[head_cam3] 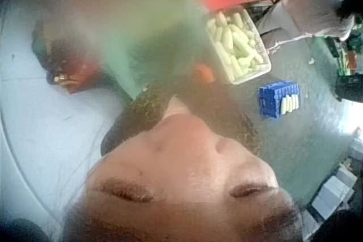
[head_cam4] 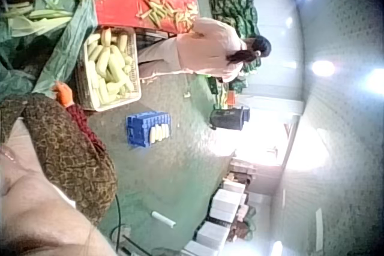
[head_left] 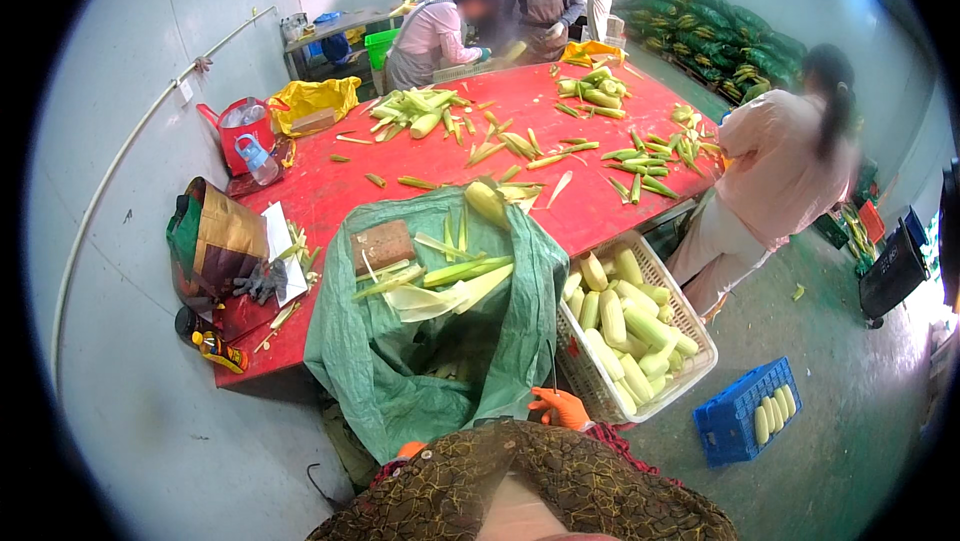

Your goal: The person peels husks from corn cobs by hand and with a knife, then places the cleaned cobs into a plastic crate.

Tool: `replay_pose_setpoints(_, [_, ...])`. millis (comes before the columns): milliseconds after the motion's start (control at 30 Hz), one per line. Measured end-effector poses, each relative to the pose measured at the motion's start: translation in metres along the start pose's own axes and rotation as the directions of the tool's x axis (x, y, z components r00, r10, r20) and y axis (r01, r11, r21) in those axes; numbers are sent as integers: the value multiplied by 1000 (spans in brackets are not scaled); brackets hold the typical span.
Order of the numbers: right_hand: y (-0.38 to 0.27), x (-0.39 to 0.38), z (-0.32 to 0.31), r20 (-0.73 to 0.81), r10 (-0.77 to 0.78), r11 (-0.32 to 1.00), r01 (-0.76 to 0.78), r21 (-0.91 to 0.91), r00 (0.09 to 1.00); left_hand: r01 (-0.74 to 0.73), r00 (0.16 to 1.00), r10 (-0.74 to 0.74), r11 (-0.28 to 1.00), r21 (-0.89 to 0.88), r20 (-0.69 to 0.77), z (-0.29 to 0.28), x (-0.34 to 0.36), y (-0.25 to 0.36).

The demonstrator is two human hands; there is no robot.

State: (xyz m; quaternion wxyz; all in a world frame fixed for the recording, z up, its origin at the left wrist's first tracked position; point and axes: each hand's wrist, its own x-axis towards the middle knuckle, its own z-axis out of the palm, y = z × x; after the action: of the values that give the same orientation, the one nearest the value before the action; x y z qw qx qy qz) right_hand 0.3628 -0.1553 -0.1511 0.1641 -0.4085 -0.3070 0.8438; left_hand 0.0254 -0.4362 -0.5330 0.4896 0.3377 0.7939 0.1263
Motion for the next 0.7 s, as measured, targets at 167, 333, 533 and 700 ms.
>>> replay_pose_setpoints(167, [-1,3,-11,-29,-14,1000,14,4,999,9,997,-12,999,41,80,-3,8,18])
replay_pose_setpoints(333, [-3,7,-7,31,-11,1000,11,-7,999,-51,997,47,997,65,57,-3,5,10])
replay_pose_setpoints(533, [-1,15,-11,14,21,998,-21,51,1000,-8,997,0,996,94,83,-6,12,20])
replay_pose_setpoints(700, [-4,15,-6,50,14,1000,-14,8,999,-26,998,20,995,97,64,-6,14,10])
